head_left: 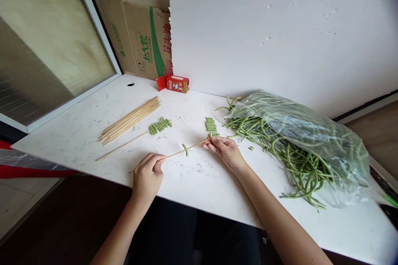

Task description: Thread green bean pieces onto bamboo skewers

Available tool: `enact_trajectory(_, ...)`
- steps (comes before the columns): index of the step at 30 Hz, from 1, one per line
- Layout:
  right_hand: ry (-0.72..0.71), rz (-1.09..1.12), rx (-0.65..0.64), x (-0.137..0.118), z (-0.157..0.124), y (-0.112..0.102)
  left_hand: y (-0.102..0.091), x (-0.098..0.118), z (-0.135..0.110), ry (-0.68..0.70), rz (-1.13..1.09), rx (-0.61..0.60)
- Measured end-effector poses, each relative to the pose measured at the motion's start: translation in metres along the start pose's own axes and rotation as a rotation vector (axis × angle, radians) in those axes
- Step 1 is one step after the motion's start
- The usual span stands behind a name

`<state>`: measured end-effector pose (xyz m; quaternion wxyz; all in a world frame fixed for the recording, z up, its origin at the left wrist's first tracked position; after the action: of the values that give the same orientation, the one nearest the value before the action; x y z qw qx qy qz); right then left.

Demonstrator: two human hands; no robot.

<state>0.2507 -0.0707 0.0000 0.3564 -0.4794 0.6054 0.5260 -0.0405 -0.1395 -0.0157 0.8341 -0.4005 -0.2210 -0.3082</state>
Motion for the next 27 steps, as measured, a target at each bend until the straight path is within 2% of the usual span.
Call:
enact_trajectory(11, -0.117, -0.117, 0.035, -0.005, -0.008, 0.010, 0.000, 0.001, 0.000, 0.010, -0.004, 0.015)
enact_trajectory(21, -0.108, -0.118, 0.018, -0.005, -0.009, 0.010, 0.000, 0.002, 0.000, 0.029, -0.022, 0.028)
enact_trajectory(27, -0.082, -0.148, -0.032, 0.001, -0.010, 0.014, 0.001, 0.001, -0.003, 0.097, -0.018, 0.052)
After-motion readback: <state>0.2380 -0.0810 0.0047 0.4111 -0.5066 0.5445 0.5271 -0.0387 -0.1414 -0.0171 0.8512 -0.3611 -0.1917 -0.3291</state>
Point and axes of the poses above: each hand's wrist, its own z-axis towards the middle knuckle, its own y-axis out of the palm, x = y × z, the point moved 1 cm from there along z, towards the middle knuckle, and after that the axes turned 4 degrees about x, right-handed, at the moved point
